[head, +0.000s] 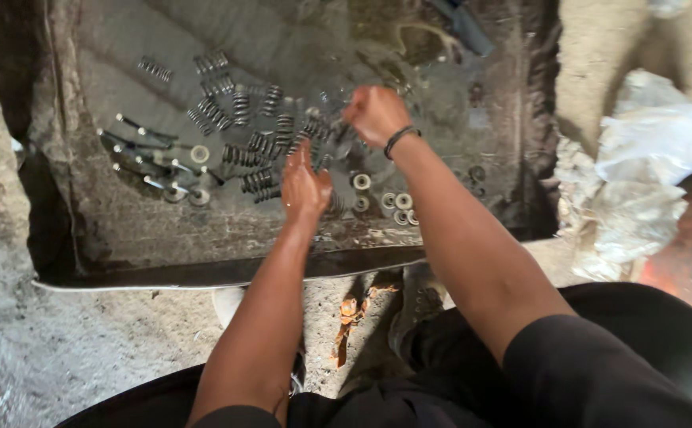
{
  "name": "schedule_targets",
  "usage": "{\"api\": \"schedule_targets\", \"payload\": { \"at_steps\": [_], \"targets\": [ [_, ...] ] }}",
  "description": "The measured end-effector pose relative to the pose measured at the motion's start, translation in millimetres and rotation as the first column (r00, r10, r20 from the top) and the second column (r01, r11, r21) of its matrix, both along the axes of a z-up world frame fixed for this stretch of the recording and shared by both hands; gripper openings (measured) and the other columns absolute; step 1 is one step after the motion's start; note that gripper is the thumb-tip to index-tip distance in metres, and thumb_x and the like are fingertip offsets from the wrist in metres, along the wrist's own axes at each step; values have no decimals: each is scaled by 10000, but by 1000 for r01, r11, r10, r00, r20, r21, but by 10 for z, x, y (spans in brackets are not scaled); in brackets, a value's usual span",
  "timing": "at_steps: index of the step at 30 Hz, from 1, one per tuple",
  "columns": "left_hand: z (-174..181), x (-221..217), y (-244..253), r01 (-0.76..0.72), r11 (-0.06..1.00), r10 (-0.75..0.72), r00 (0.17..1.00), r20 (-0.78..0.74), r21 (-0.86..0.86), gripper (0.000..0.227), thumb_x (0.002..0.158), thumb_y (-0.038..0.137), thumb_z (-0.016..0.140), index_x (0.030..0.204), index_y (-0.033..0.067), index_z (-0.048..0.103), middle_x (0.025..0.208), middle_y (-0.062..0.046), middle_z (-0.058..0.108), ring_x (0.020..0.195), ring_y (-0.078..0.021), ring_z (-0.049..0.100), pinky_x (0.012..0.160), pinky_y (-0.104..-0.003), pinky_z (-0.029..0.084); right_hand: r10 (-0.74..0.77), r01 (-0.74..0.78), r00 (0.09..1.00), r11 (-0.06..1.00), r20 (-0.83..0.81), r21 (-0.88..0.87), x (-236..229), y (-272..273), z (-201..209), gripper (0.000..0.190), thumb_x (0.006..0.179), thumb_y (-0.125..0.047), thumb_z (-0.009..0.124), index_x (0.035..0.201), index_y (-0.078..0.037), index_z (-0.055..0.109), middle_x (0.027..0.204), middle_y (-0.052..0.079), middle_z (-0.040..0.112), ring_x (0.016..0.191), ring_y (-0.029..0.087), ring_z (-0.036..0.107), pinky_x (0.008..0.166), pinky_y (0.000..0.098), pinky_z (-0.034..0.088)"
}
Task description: The person sits on the floor and cleans small metal parts, including springs, washers, and valve stems, using a white cloth. They wipe each item individually over a metal tray filled with liquid, handling the parts one by one.
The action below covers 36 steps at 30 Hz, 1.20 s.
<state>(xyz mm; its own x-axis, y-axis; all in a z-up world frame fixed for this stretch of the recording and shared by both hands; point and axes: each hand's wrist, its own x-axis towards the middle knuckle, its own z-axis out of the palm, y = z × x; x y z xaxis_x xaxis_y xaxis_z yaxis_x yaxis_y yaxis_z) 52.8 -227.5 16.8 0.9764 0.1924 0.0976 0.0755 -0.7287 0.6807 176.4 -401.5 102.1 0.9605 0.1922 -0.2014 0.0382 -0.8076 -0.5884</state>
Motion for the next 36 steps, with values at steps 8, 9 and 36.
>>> {"api": "schedule_targets", "payload": {
  "at_steps": [8, 9, 36],
  "targets": [
    [-271, -21, 118, 153, 953, -234, 920, -314, -261, 225, 1006, 239, 723, 1175, 91, 740, 942, -153, 753, 807, -317, 728, 741, -416, 558, -14, 355, 868, 718, -497, 599, -154, -135, -481, 312, 1017, -258, 639, 799, -38, 599, 691, 86, 658, 505, 165, 608, 445, 313, 476],
    [-306, -54, 127, 143, 945, -244, 908, -341, -296, 222, 994, 236, 724, 1139, 68, 739, 873, -138, 756, 729, -284, 718, 682, -392, 544, -63, 446, 835, 661, -547, 604, -174, -159, -710, 318, 1025, -289, 636, 822, -45, 612, 700, 83, 660, 503, 175, 610, 437, 314, 473],
    [15, 257, 541, -355, 44, -183, 916, -357, -934, 96, 997, 192, 593, 1000, 110, 544, 887, -47, 695, 730, -184, 688, 584, -345, 577, 463, 441, 639, 434, -614, 786, -226, 684, -282, 267, 1057, -188, 606, 929, 11, 732, 864, 154, 716, 745, 246, 693, 677, 375, 590]
  ]
}}
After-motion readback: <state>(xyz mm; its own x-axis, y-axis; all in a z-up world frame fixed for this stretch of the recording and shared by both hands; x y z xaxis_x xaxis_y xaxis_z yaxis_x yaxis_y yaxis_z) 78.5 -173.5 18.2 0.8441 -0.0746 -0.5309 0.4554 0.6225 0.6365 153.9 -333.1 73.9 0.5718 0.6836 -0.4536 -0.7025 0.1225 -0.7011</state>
